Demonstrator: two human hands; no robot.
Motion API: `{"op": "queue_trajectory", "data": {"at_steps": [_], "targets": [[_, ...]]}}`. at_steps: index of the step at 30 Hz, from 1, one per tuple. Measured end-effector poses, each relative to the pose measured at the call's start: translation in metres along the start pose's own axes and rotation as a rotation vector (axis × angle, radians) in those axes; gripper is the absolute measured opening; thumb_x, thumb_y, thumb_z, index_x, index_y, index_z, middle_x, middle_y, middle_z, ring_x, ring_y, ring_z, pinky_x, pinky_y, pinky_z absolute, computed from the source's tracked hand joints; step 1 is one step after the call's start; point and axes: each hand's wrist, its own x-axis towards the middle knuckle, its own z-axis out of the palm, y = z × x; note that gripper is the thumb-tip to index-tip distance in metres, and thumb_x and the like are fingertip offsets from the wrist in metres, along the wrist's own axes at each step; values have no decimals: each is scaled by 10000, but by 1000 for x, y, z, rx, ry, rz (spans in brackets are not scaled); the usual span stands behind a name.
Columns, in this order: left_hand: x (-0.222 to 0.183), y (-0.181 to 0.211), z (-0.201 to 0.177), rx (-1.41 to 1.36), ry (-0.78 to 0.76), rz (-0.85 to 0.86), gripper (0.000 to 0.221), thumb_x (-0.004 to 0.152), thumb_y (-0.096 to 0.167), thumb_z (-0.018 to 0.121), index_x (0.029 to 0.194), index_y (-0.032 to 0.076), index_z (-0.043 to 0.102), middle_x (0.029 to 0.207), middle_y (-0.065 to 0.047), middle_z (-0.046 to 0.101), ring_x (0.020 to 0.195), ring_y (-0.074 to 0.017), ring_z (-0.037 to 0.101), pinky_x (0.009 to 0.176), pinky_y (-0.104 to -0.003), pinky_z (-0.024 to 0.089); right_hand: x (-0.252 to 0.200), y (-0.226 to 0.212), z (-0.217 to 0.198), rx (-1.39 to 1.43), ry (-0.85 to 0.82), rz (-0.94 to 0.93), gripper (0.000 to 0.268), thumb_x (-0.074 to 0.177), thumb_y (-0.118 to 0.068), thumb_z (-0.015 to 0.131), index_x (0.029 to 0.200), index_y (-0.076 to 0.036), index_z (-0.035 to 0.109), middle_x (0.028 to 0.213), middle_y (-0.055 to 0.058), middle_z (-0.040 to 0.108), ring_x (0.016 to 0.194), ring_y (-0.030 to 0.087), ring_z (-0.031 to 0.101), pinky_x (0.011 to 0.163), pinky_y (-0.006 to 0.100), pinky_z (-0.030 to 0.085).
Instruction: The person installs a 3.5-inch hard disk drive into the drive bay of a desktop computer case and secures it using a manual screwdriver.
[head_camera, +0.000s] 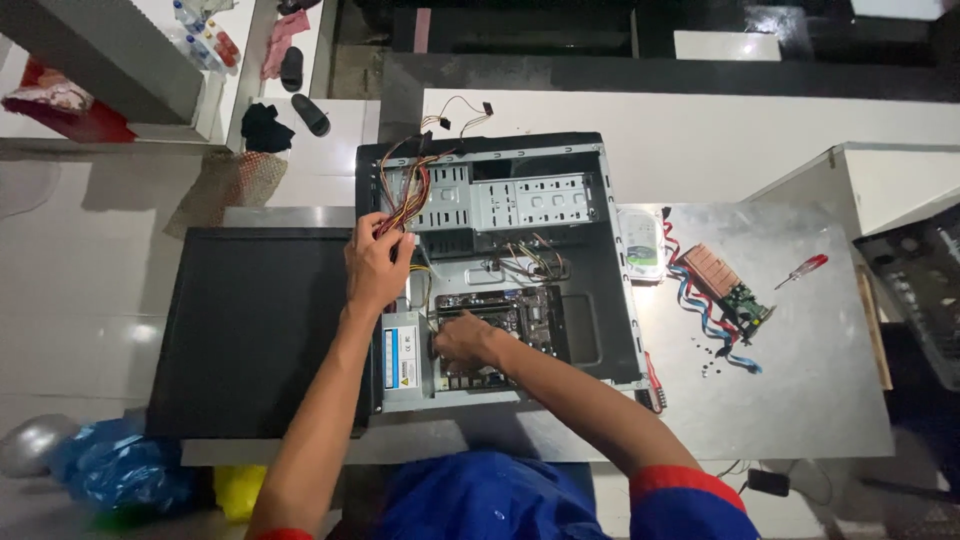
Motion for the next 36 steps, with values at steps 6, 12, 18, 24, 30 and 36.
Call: {"op": "queue_trajectory", "data": {"at_steps": [6, 12, 18, 24, 30, 36], "targets": [[-1, -3, 6, 21, 33, 24, 345, 1050, 359, 624, 843, 105, 731, 1227, -113, 610, 1047, -492, 644, 854, -564, 548, -1, -1, -8, 103, -121, 34, 219, 902, -293, 725, 997, -102, 775, 1005, 137, 782, 1030, 333, 756, 1111, 618, 411], [-2, 2, -2, 52, 13, 31, 311, 1037, 372, 624, 894, 119, 734, 1253, -117, 605, 1099, -473, 647, 880, -547, 540, -8, -7, -13, 182, -105, 29, 225, 939, -282, 697, 1048, -99, 768, 1041, 138, 780, 1080, 346, 741, 1122, 644, 377], [-1, 2, -3, -139, -13, 0, 459, 1034, 64, 486, 1443, 195, 650, 1247, -192, 575, 1108, -528, 577, 895, -584, 524, 20, 15, 18, 175, -156, 25, 225, 925, -278, 697, 1069, -121, 769, 1099, 121, 772, 1089, 341, 734, 1097, 645, 417], [1, 16, -11, -246, 18, -82, 491, 1005, 21, 515, 1486, 94, 575, 1319, -316, 603, 1172, -548, 562, 985, -628, 460, 18, 10, 25, 86, -100, 49, 210, 895, -302, 711, 1034, -156, 770, 1066, 98, 776, 1063, 320, 740, 1063, 595, 438], [3, -9, 5, -178, 15, -28, 348, 1020, 68, 555, 1347, 93, 673, 1292, -223, 633, 1163, -490, 583, 971, -576, 500, 23, 14, 35, 21, -19, 47, 215, 860, -334, 757, 987, -161, 768, 981, 105, 775, 1002, 332, 744, 984, 575, 484], [3, -1, -1, -189, -3, -11, 324, 1040, 46, 524, 1297, 91, 716, 1281, -203, 629, 1158, -476, 583, 961, -588, 504, -11, 10, 5, 256, 35, 117, 356, 887, -411, 739, 1110, -134, 750, 1052, 129, 785, 1056, 328, 746, 999, 562, 528]]}}
